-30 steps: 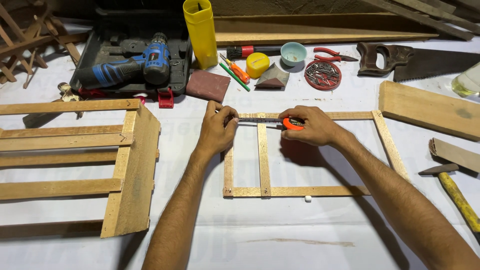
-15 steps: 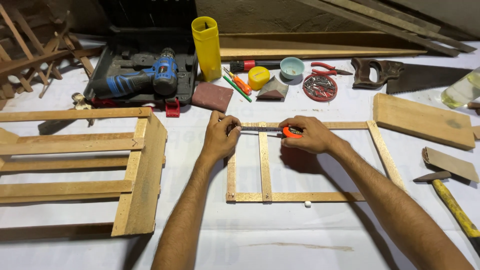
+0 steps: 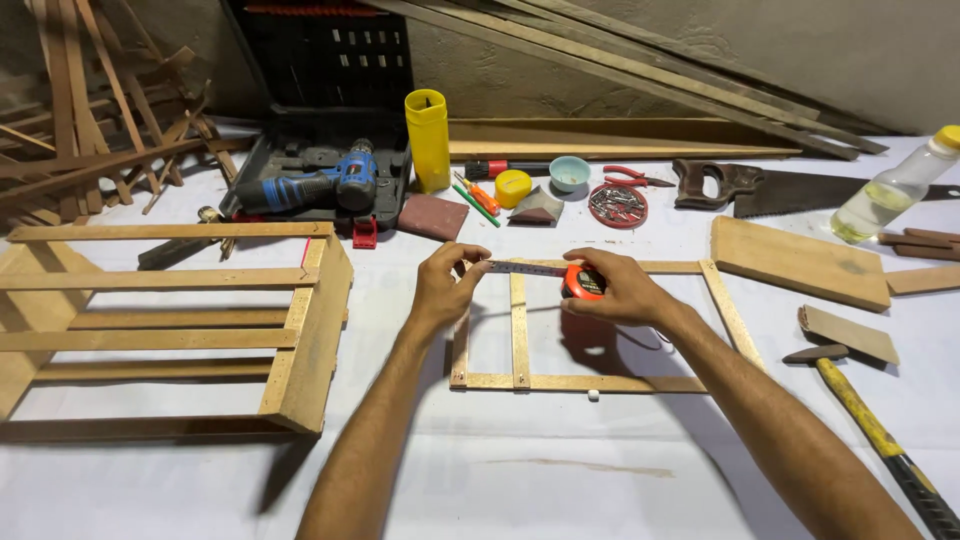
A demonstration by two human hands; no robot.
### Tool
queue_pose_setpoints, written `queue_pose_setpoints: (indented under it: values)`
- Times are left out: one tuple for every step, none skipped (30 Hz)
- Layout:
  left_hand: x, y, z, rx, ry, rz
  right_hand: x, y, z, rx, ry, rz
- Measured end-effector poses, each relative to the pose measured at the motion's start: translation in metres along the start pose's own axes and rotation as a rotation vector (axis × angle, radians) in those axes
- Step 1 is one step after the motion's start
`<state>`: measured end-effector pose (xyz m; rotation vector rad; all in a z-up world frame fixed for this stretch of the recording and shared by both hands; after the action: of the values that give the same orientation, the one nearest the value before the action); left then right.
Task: The person assembles a small wooden frame on a workbench. They pick nails from a tin, position thin wooden crossbars across the frame, hammer the nails in, measure the frame with a tape measure, and sand a small wooden block by hand.
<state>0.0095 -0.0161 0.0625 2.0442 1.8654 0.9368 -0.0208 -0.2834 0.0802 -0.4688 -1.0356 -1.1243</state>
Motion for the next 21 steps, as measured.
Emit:
queue_pose_setpoints:
  values:
    - [0.003,0.001,-0.012,-0.007,0.001,-0.001,0.008,-0.007,0.004,0.003,-0.003,-0.006]
    - [0.004,0.001,-0.021,0.027,-0.038,0.02,0.017,-0.015,0.008,0.023,0.004,-0.038]
    - [0.004,0.002,-0.031,0.061,-0.076,0.041,0.026,-0.023,0.012,0.044,0.01,-0.071]
    - [0.003,0.002,-0.042,0.052,-0.076,0.045,0.035,-0.033,0.019,0.042,0.007,-0.08]
    - [0.0,0.002,-0.052,0.078,-0.119,0.073,0.046,-0.043,0.027,0.065,-0.002,-0.104]
    - [-0.003,0.002,-0.061,0.108,-0.164,0.105,0.056,-0.054,0.035,0.083,-0.011,-0.127]
    - [-0.007,0.004,-0.072,0.102,-0.167,0.113,0.066,-0.062,0.043,0.075,-0.013,-0.134]
    - [-0.015,0.004,-0.084,0.079,-0.177,0.148,0.074,-0.072,0.051,0.085,0.002,-0.145]
    - [-0.023,0.003,-0.096,0.056,-0.188,0.182,0.083,-0.081,0.058,0.095,0.016,-0.156]
    - [-0.033,0.003,-0.106,0.053,-0.197,0.197,0.087,-0.087,0.062,0.079,0.013,-0.163]
    - [-0.044,0.003,-0.119,0.006,-0.19,0.234,0.092,-0.093,0.067,0.116,0.015,-0.169]
    - [-0.058,0.004,-0.133,-0.044,-0.187,0.276,0.098,-0.1,0.072,0.149,0.015,-0.18]
    - [-0.07,0.003,-0.141,-0.05,-0.2,0.295,0.102,-0.108,0.074,0.128,0.01,-0.191]
    - [-0.082,0.002,-0.151,-0.089,-0.202,0.328,0.105,-0.115,0.078,0.149,0.014,-0.194]
    - [-0.095,0.001,-0.161,-0.128,-0.205,0.359,0.108,-0.121,0.082,0.169,0.018,-0.196]
    - [-0.105,0.0,-0.166,-0.135,-0.218,0.379,0.11,-0.128,0.076,0.148,0.012,-0.207]
    - [-0.117,-0.002,-0.169,-0.122,-0.23,0.41,0.112,-0.135,0.072,0.151,0.01,-0.214]
    - [-0.131,-0.004,-0.173,-0.111,-0.242,0.441,0.114,-0.143,0.067,0.153,0.007,-0.222]
    - [-0.142,-0.005,-0.176,-0.118,-0.256,0.462,0.118,-0.152,0.062,0.131,0.0,-0.234]
    - [-0.155,-0.005,-0.176,-0.099,-0.264,0.496,0.121,-0.161,0.057,0.121,-0.016,-0.236]
    - [-0.167,-0.005,-0.176,-0.08,-0.271,0.53,0.124,-0.169,0.052,0.11,-0.032,-0.238]
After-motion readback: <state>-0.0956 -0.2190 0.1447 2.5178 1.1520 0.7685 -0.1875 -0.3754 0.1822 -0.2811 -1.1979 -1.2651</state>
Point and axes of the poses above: each hand's wrist, its own y-axis towards the middle knuckle, its own x-axis out of the back of the hand, z = x × y, the point moved 6 cm from there along y, towards the middle knuckle, and after that the axes turned 4 degrees about -y, right-handed, at the moved point
